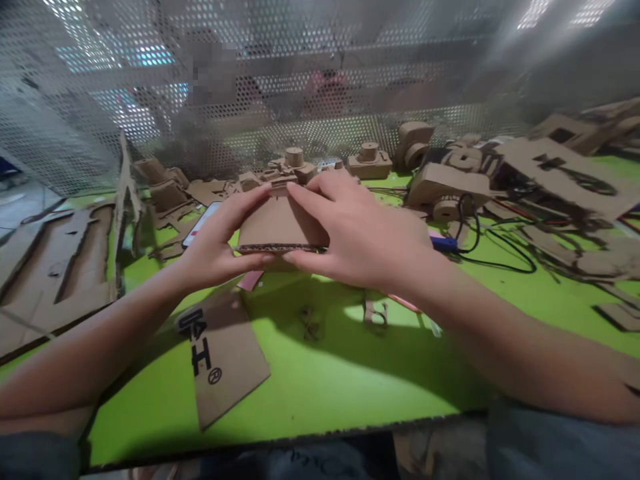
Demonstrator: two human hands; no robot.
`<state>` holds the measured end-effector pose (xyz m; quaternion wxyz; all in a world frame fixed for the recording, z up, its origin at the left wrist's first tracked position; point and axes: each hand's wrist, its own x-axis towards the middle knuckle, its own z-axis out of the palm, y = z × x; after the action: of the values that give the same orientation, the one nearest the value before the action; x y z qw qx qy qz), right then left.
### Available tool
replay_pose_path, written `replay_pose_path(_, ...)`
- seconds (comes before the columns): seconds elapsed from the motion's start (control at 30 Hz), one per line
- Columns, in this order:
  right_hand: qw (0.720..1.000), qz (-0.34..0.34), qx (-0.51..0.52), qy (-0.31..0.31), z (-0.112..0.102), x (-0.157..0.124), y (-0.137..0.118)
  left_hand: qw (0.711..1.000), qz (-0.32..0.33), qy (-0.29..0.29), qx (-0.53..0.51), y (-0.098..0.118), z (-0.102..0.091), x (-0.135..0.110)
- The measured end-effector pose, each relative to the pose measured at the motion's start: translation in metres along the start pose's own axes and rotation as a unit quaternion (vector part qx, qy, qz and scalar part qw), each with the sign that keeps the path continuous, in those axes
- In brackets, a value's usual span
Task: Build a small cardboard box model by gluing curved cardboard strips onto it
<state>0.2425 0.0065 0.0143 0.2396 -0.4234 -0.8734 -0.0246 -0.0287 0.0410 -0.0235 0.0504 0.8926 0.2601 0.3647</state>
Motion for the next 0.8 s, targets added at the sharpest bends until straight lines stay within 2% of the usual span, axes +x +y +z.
replay_pose_path(0.13, 1.000, 0.004, -0.012, -0.021, 0.0009, 0.0035, 0.0006, 1.000, -0.025, -0.003, -0.015, -0.0034, 0.0048, 0.0008)
replay_pose_path(0.4, 1.000, -0.012, -0.019, -0.015, -0.0008, 0.0027, 0.0011, 0.994, -0.078, 0.008, -0.080, -0.0047, 0.0104, 0.0001)
replay_pose_path(0.8, 1.000, 0.005, -0.003, -0.012, -0.0030, 0.0077, 0.0055, 0.994, -0.065, 0.017, -0.082, -0.0018, 0.0086, 0.0031)
